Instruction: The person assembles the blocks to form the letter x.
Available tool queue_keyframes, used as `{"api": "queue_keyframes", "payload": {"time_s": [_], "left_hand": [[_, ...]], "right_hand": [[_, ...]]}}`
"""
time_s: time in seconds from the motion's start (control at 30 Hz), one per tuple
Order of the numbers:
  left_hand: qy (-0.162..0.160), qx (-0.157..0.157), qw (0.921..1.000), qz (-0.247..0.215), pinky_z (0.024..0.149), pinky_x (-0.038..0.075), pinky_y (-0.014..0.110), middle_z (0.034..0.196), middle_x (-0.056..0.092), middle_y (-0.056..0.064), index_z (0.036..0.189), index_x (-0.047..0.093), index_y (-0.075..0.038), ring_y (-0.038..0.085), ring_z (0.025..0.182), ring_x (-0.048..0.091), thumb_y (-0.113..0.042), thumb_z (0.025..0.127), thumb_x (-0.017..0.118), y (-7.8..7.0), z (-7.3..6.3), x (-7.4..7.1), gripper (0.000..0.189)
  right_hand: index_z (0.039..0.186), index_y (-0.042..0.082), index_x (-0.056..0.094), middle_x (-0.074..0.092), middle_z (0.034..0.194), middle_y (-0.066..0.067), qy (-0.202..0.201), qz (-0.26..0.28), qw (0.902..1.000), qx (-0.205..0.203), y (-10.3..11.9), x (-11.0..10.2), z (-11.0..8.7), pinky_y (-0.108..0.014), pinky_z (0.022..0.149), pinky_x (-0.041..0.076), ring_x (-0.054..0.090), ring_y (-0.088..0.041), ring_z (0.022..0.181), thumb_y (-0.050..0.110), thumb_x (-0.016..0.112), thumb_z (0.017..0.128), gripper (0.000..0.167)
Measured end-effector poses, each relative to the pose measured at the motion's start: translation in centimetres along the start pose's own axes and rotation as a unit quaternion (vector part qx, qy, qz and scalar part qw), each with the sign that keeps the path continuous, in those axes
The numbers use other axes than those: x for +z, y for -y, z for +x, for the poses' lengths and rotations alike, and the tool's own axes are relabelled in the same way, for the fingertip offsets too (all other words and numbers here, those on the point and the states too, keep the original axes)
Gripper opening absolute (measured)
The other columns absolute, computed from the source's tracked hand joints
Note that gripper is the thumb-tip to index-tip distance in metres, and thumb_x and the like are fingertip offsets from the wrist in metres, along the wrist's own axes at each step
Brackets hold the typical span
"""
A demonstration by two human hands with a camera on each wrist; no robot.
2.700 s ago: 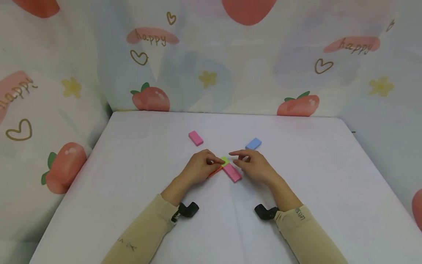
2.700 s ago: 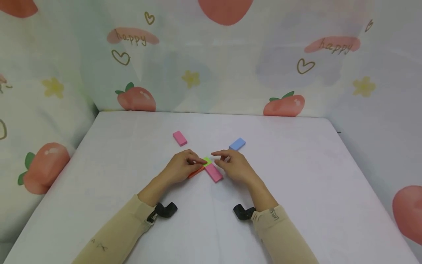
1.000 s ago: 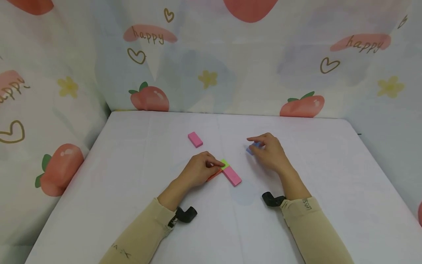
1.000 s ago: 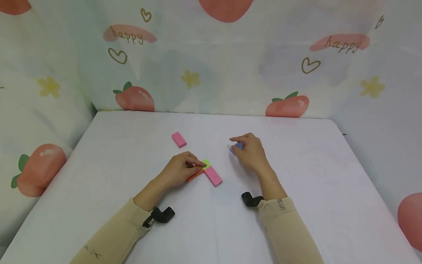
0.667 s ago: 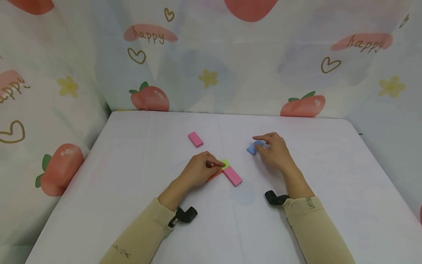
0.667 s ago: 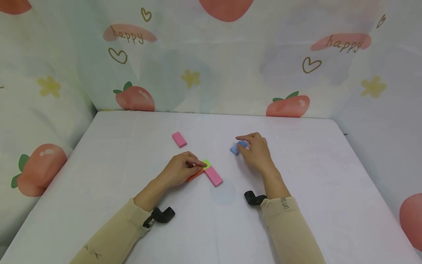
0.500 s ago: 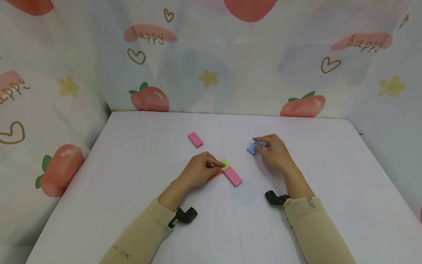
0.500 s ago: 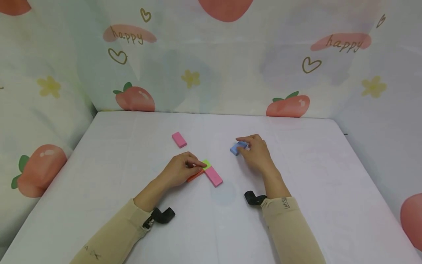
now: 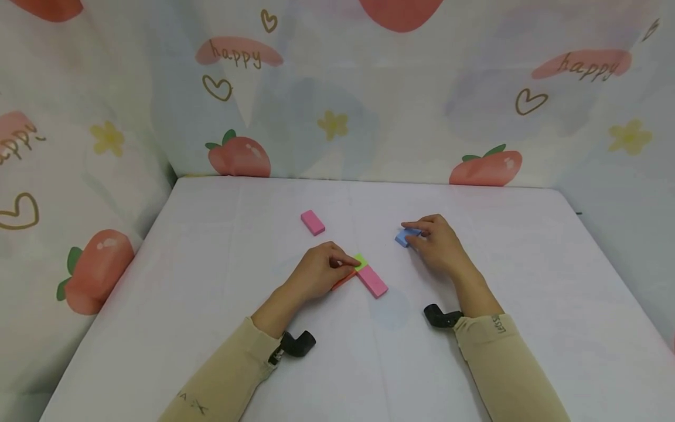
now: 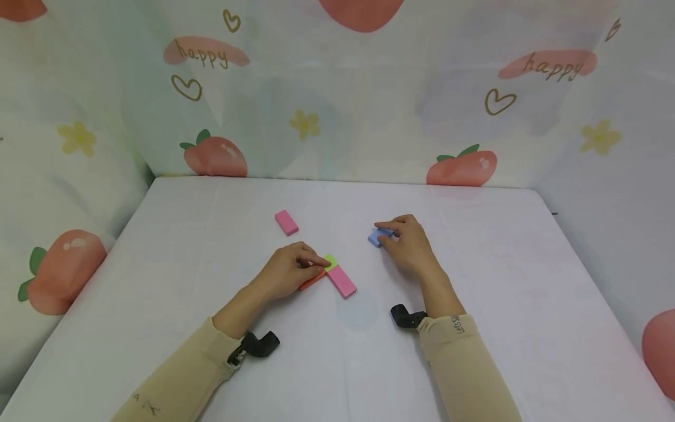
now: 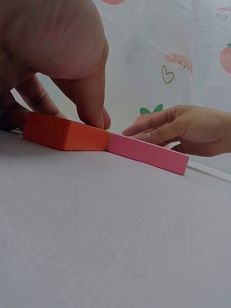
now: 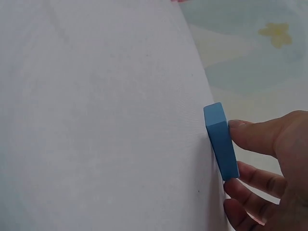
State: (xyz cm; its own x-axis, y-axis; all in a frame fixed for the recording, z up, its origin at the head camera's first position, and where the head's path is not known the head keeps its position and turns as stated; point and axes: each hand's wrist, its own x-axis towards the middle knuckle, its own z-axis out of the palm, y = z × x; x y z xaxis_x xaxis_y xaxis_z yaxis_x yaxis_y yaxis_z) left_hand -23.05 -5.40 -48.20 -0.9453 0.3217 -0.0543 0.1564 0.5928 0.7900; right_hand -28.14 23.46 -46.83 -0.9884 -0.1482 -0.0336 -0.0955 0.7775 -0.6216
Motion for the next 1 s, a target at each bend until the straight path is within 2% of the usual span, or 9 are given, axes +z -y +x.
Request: {"api": "queue_keyframes", "payload": {"time_s": [0.13,0.27,1.0], "left_hand": [[0.0,0.0,1.0,0.004,0.081,0.049,0.031,0.105,0.067,-0.007,0.106,0.084,-0.03,0.013,0.091,0.058,-0.022,0.097,0.074,0.01,0.09,0.06,0.016],[0.0,-0.001,1.0,0.003,0.081,0.049,0.031,0.105,0.067,-0.007,0.106,0.084,-0.03,0.013,0.091,0.058,-0.021,0.097,0.074,-0.06,0.02,0.14,0.017],[0.0,-0.008,0.9999,0.006,0.081,0.05,0.03,0.105,0.066,-0.009,0.106,0.084,-0.031,0.012,0.092,0.059,-0.023,0.097,0.074,-0.18,0.07,0.0,0.016]], "right_hand": [[0.134,0.009,0.07,0.046,0.146,-0.025,-0.001,-0.012,0.9998,-0.017,-0.05,-0.07,0.02,-0.062,0.113,0.034,0.044,-0.047,0.135,0.014,0.063,0.102,0.033],[0.133,0.009,0.071,0.046,0.148,-0.025,0.001,-0.019,0.9996,-0.02,-0.08,-0.1,-0.07,-0.063,0.117,0.029,0.037,-0.05,0.142,0.014,0.063,0.102,0.032],[0.132,0.009,0.072,0.048,0.145,-0.025,-0.006,-0.02,0.9996,-0.018,0.1,-0.15,-0.11,-0.06,0.111,0.036,0.047,-0.045,0.132,0.017,0.066,0.102,0.032]]}}
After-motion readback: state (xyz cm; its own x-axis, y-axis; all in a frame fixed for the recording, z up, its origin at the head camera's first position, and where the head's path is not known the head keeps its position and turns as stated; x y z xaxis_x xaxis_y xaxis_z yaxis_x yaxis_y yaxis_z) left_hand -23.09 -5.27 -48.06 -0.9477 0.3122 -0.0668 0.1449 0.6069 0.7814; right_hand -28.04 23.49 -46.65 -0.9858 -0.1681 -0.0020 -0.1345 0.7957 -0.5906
